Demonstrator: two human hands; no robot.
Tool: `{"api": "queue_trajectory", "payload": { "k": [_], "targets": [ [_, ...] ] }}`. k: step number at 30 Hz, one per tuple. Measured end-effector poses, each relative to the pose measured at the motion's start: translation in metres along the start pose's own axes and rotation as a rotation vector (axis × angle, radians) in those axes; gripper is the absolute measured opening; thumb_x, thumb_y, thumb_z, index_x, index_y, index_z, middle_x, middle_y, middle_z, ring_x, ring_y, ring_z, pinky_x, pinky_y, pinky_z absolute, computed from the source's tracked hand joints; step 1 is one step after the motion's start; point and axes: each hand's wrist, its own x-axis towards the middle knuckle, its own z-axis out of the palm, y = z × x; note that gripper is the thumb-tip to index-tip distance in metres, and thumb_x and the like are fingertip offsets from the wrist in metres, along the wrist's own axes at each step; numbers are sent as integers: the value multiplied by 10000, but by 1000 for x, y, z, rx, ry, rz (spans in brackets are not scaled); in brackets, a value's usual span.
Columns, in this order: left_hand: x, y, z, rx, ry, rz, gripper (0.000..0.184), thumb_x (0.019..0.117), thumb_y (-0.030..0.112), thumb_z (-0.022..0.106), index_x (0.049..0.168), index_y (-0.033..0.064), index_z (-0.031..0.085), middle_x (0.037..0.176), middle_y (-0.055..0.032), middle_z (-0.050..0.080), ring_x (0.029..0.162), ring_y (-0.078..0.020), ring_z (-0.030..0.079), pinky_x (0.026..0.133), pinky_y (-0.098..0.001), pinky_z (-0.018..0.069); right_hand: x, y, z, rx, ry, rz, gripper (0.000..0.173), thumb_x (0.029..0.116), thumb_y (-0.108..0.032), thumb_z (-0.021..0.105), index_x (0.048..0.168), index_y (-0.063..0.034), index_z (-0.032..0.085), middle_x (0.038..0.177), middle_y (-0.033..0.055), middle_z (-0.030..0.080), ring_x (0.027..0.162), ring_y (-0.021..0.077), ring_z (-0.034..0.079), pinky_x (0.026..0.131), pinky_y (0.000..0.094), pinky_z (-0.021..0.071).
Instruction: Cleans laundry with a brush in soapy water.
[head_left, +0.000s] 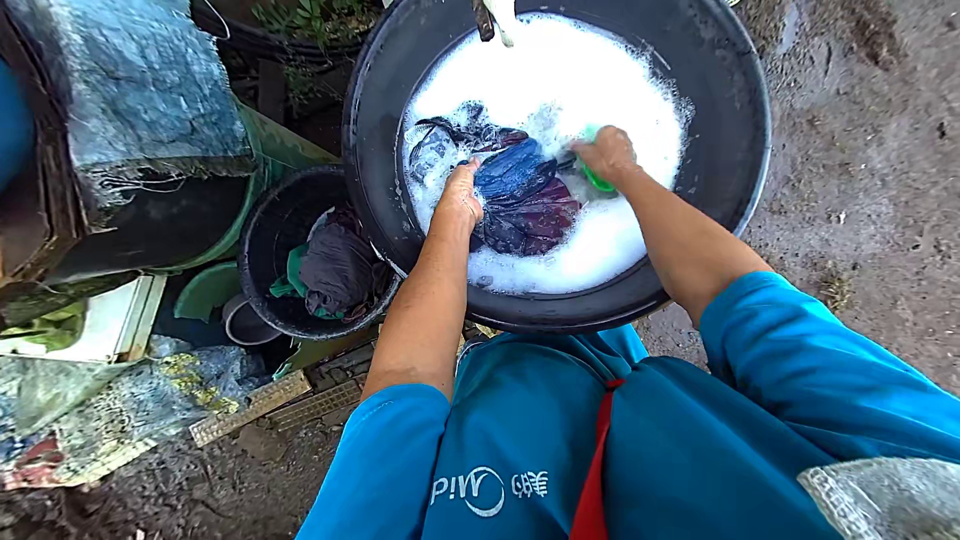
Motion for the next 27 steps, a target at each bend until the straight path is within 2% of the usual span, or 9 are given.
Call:
{"api": "queue_trajectory", "payload": {
  "k": [4,7,10,12,14,17,20,23,27],
  "targets": [
    [4,-1,0,7,-33,-17,483,1101,298,477,1520,67,408,1566,-155,418,1445,-273,413,1152,-493,388,-29,-55,6,94,-41,-191,602,1015,-466,601,1189,109,639,1153,327,660,1132,474,642,977,646,481],
    [1,-4,-1,31,3,-19,411,1066,226,507,1436,48,484,1424,-164,528,1293,-272,521,1043,-481,460,-38,-71,40,-37,-183,-377,646,1019,-516,572,1208,101,609,1125,315,665,1105,477,653,937,655,492],
    [1,-3,-3,26,-43,-22,500,1084,287,517,1513,55,410,1526,-173,459,1399,-278,464,1119,-484,428,-14,-35,26,-91,-135,-208,637,1029,-490,566,1219,117,607,1211,342,635,1173,498,621,967,675,475],
    [-2,0,-1,7,-41,-13,511,1084,274,522,1525,50,392,1552,-171,431,1427,-277,436,1138,-474,409,-4,-7,4,-100,-72,-51,563,1039,-380,586,1243,145,588,1272,373,602,1226,524,586,1004,685,450],
    [-3,-1,-1,9,-22,-15,526,1086,279,516,1539,50,373,1585,-173,389,1461,-289,393,1160,-491,382,-9,-6,-6,-62,-29,26,572,1041,-381,570,1263,146,571,1292,374,589,1246,519,573,1021,670,439],
    [1,-1,0,19,-31,-24,525,1090,300,504,1540,62,375,1589,-174,379,1464,-296,381,1160,-516,371,-27,-47,1,26,-58,-170,625,1018,-472,597,1187,128,629,1190,350,637,1167,498,617,986,664,464],
    [7,-4,-2,20,-24,-31,420,1074,262,512,1445,69,481,1431,-154,528,1304,-270,523,1050,-486,463,-40,-70,36,-67,-186,-371,631,1017,-508,577,1158,105,627,1120,312,662,1104,471,650,929,645,492],
    [5,-3,-4,31,-48,-30,497,1091,294,504,1522,67,406,1565,-164,414,1443,-282,409,1150,-510,381,-17,-43,33,-68,-166,-273,639,1025,-502,566,1160,118,634,1160,337,649,1145,489,630,961,670,472],
    [8,-4,-2,-5,-49,-27,513,1091,272,504,1543,68,374,1595,-164,373,1472,-282,372,1167,-504,364,-1,-3,3,-84,-61,-65,649,1031,-477,567,1218,143,600,1239,373,609,1219,518,585,999,681,442]
  ]
}}
